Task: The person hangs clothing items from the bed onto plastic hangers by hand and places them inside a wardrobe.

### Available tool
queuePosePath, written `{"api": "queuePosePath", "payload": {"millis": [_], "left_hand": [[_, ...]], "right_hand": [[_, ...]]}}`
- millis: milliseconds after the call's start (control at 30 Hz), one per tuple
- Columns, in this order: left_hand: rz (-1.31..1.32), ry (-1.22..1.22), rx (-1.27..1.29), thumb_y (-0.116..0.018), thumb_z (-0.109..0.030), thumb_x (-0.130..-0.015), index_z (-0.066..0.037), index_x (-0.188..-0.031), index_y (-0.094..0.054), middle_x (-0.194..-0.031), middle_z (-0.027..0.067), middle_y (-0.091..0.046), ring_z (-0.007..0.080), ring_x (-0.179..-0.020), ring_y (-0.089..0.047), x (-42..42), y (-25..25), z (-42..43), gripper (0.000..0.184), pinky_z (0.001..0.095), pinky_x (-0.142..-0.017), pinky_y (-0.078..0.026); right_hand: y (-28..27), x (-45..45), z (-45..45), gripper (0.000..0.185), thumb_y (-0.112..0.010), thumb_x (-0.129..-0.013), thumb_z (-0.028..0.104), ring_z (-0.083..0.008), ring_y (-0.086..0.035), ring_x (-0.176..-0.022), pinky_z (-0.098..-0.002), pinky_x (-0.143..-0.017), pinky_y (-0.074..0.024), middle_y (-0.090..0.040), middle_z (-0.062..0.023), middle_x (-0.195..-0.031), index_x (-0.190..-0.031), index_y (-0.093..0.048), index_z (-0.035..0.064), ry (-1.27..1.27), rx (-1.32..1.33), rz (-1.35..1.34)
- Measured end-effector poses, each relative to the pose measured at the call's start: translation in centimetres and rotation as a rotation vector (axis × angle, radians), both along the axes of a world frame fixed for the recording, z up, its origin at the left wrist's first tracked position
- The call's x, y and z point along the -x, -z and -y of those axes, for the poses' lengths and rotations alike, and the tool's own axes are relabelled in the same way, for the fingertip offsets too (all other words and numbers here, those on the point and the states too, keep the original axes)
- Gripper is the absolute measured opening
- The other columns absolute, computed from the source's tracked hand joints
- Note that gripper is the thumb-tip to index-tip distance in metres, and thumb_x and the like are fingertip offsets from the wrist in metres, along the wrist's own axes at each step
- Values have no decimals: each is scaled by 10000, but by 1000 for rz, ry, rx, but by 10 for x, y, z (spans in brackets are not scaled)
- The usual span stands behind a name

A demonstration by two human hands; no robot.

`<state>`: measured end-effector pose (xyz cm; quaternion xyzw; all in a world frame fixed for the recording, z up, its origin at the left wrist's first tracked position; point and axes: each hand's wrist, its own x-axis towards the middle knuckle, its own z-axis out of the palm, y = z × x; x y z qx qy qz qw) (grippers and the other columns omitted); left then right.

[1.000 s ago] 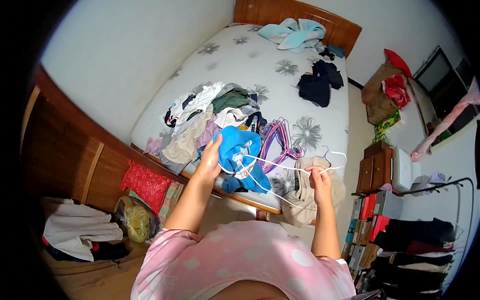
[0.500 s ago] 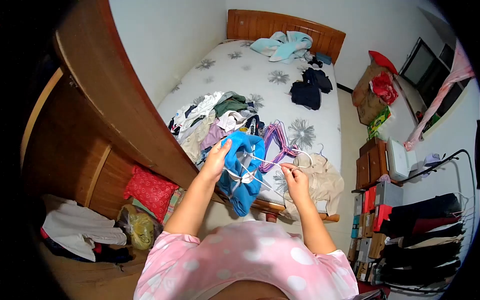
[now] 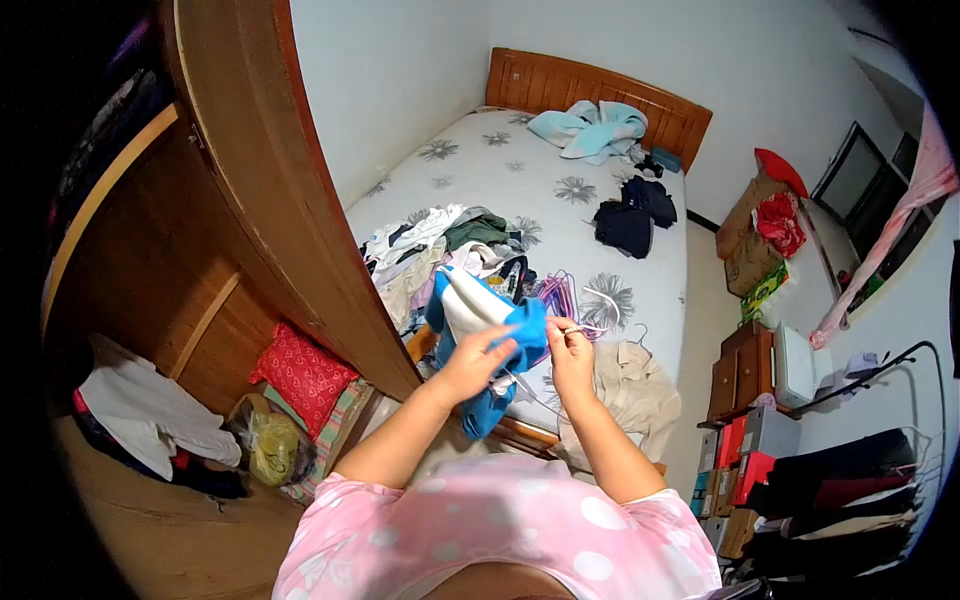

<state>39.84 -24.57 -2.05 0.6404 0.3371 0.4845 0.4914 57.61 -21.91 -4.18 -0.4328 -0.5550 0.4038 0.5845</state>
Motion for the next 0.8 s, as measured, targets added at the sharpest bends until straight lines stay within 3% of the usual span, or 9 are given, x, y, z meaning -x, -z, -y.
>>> {"api": "queuePosePath", "payload": {"millis": [100, 200, 300, 333, 367, 433, 567, 700, 800], "left_hand": [[-268, 103, -339, -535, -198, -925, -51, -1254, -523, -1276, 147, -541, 261, -1162, -522, -36, -3, -1, 360, 339, -959, -411], [-339, 271, -303, -554, -187, -903, -65, -1128, -621, -1235, 122, -572, 278, -1139, -535, -45, -9, 1, 265, 363, -950, -419], [-529, 45, -257, -592, -179, -865, -72, -1005, -666, -1119, 98, -628, 281, -1063, -568, -36, -28, -6, 191, 366, -905, -438], [-441, -197, -560, -625, -177, -823, -96, -930, -677, -993, 64, -654, 262, -985, -590, -38, -32, -16, 144, 363, -869, -449], [-608, -366, -799, -646, -204, -800, -112, -958, -662, -1006, 58, -642, 236, -983, -585, -35, -42, -24, 183, 364, -885, -439], [-833, -552, -1008, -647, -256, -792, -124, -999, -637, -959, 45, -623, 228, -968, -577, -45, -77, -28, 246, 372, -895, -430], [-1075, -182, -793, -612, -322, -813, -112, -930, -612, -875, 59, -594, 251, -902, -573, -44, -50, -76, 239, 388, -823, -440], [-1053, -93, -804, -609, -304, -814, -85, -816, -574, -784, 76, -592, 284, -782, -589, -67, -51, -87, 222, 398, -674, -463], [-962, -93, -881, -622, -269, -801, -77, -790, -547, -757, 81, -583, 294, -730, -588, -102, -62, -76, 206, 393, -609, -464]], "right_hand": [[6, -20, -2, 140, -514, -925, 89, -63, -514, -799, -207, -712, -422, -587, -5, -901, -986, -608, 4, -27, 59, -192], [15, -49, -7, 133, -513, -931, 104, -55, -502, -790, -195, -701, -409, -571, 3, -887, -953, -604, 8, 17, -12, -226], [19, -76, -8, 139, -525, -944, 163, -29, -375, -548, -189, -489, -297, -465, 58, -660, -956, -596, 44, -7, -24, -152], [18, -81, -11, 154, -534, -943, 178, -29, -368, -547, -188, -488, -288, -454, 61, -652, -943, -603, 40, 13, -92, -84], [17, -86, -11, 156, -533, -943, 177, -28, -367, -548, -188, -488, -287, -453, 62, -652, -944, -607, 39, 7, -102, -72], [11, -95, -10, 161, -532, -943, 175, -27, -365, -549, -188, -488, -284, -451, 63, -652, -946, -614, 37, -3, -116, -55], [-5, -112, -10, 175, -557, -928, 152, -37, -413, -601, -193, -536, -327, -507, 40, -701, -919, -637, -3, -32, -206, -32], [-9, -138, -12, 162, -565, -906, 117, -117, -557, -769, -252, -702, -445, -624, -59, -836, -900, -632, -31, -13, -117, 65], [-18, -145, -11, 152, -561, -907, 114, -95, -503, -687, -246, -632, -422, -567, -28, -740, -856, -608, -21, -11, -139, 65]]}}
